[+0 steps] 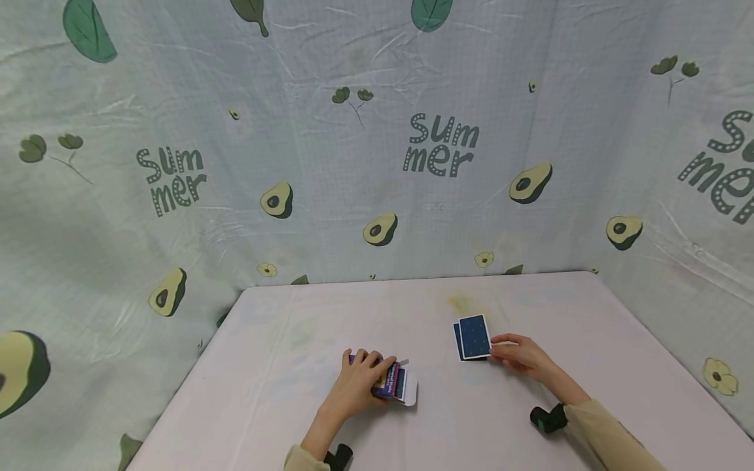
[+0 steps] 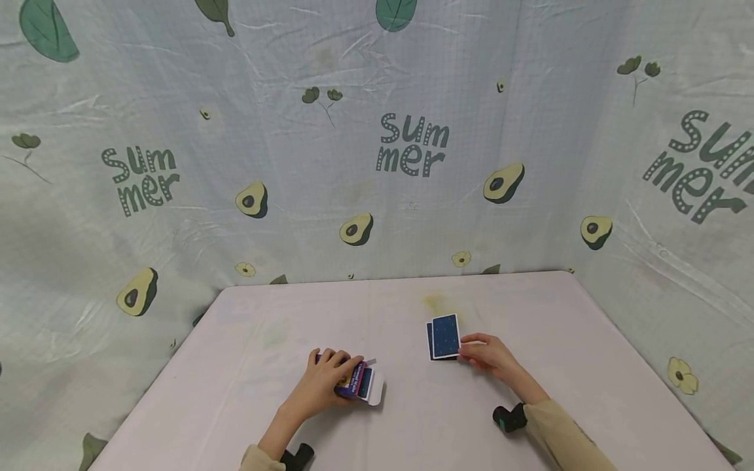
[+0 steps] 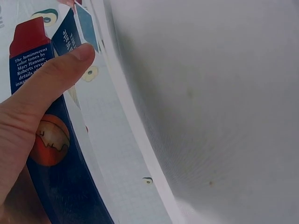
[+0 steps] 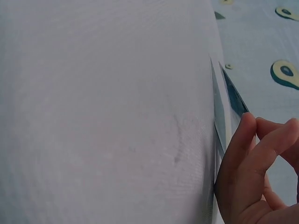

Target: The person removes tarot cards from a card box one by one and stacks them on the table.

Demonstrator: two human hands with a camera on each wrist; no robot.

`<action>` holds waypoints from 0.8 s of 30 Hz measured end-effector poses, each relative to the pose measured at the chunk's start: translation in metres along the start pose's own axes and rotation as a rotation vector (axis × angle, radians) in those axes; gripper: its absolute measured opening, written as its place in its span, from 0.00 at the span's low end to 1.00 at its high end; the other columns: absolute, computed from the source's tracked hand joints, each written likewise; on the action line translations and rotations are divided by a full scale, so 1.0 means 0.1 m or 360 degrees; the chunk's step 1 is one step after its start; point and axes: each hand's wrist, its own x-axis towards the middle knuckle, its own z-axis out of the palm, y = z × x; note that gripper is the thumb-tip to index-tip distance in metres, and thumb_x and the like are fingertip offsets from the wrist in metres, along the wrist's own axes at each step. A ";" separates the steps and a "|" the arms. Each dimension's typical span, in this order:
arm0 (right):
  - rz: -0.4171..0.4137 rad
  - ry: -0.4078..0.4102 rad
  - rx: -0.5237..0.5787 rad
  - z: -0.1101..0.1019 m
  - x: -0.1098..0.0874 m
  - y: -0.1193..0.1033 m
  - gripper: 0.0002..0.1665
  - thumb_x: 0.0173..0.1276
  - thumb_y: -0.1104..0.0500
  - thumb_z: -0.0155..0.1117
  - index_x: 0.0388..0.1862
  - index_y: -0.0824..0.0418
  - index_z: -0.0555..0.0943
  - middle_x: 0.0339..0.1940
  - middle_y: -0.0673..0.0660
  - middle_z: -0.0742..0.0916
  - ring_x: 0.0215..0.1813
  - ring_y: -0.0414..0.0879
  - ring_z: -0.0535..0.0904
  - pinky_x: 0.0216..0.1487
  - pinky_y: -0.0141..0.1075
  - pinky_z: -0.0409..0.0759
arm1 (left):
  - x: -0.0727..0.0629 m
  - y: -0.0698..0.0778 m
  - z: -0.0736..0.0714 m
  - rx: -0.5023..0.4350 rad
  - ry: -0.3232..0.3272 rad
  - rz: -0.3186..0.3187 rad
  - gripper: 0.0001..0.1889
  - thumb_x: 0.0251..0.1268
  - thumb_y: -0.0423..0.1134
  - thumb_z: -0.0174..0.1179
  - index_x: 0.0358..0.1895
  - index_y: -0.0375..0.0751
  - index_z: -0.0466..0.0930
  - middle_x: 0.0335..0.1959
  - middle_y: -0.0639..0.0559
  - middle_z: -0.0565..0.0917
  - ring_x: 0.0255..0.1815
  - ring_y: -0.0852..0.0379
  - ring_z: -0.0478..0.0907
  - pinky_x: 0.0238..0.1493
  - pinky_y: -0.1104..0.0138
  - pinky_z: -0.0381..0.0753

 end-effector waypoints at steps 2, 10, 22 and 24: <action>0.0011 0.0023 -0.0015 0.00 0.02 0.00 0.28 0.58 0.59 0.62 0.55 0.70 0.67 0.25 0.47 0.84 0.26 0.34 0.78 0.23 0.22 0.71 | 0.00 0.00 -0.01 -0.0006 0.0005 0.0000 0.39 0.34 0.55 0.70 0.57 0.52 0.70 0.45 0.53 0.75 0.43 0.54 0.68 0.50 0.48 0.62; 0.0008 0.0048 -0.0077 0.01 0.07 -0.01 0.29 0.56 0.58 0.64 0.54 0.70 0.70 0.23 0.47 0.84 0.23 0.34 0.77 0.22 0.22 0.70 | 0.00 0.01 -0.01 -0.0009 -0.0003 -0.0005 0.39 0.34 0.55 0.70 0.57 0.52 0.70 0.45 0.53 0.75 0.44 0.53 0.68 0.50 0.48 0.62; -0.0080 -0.0013 -0.0232 0.07 0.07 -0.04 0.25 0.56 0.61 0.62 0.51 0.72 0.71 0.24 0.48 0.84 0.24 0.36 0.78 0.22 0.25 0.72 | 0.00 0.00 -0.01 0.0007 -0.0006 -0.0007 0.38 0.34 0.56 0.70 0.57 0.53 0.70 0.45 0.53 0.75 0.43 0.54 0.68 0.51 0.48 0.62; -0.0119 -0.0013 -0.0287 0.08 0.07 -0.05 0.24 0.56 0.62 0.62 0.50 0.73 0.70 0.24 0.49 0.84 0.23 0.36 0.77 0.22 0.26 0.72 | 0.00 -0.01 -0.01 0.0003 -0.0012 -0.0009 0.39 0.34 0.56 0.70 0.57 0.53 0.70 0.45 0.53 0.75 0.44 0.54 0.68 0.51 0.48 0.62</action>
